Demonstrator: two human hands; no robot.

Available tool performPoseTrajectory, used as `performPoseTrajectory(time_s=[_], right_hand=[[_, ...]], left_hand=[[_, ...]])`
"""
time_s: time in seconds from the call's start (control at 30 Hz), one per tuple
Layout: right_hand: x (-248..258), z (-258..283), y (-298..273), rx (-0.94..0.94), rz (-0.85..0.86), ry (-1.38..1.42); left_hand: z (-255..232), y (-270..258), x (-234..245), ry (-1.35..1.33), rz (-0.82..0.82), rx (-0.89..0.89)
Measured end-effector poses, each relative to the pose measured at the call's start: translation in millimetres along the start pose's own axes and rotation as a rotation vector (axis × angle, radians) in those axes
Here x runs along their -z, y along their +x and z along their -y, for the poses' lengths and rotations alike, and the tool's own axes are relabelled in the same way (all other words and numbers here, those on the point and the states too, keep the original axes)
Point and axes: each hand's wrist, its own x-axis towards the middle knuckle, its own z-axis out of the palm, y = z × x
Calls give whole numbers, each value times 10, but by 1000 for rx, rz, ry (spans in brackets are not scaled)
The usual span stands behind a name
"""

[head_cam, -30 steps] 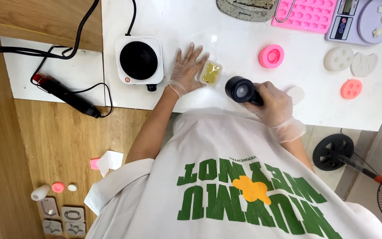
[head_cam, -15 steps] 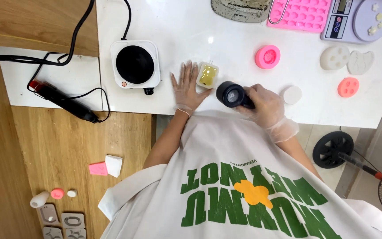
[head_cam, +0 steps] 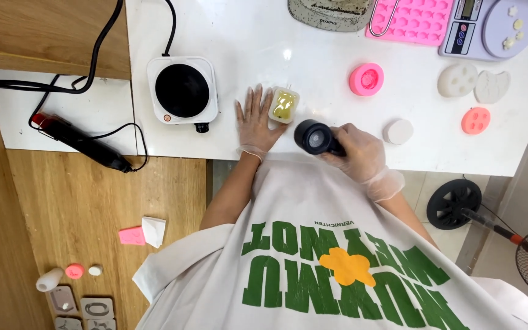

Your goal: The person is pouring melted wax from a pot into a mold and then using a heat gun to smooth the surface of the wax.

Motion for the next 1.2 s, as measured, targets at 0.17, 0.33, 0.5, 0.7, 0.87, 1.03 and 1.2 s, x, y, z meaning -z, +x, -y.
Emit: performPoseTrajectory(time_s=[0.17,0.33,0.5,0.7,0.87,1.03,1.2], right_hand=[[24,204,314,61,-29,-56],[27,46,527,109,-151,-37],[129,-193,420,53,-284,-79],[134,-232,45,-23,-183,-146],[-53,-34,-11,39,-60,-35],[-128,259,268,179,-86,-50],[-49,263,588,227,-156,-61]], left_hand=[[2,-17,-20,18,62,32],[-31,17,83,24,61,12],[-38,5,40,22,16,9],[-25,5,30,6,15,8],[-27,5,73,12,85,28],[-2,-17,56,57,190,39],[34,-31,-77,50,197,57]])
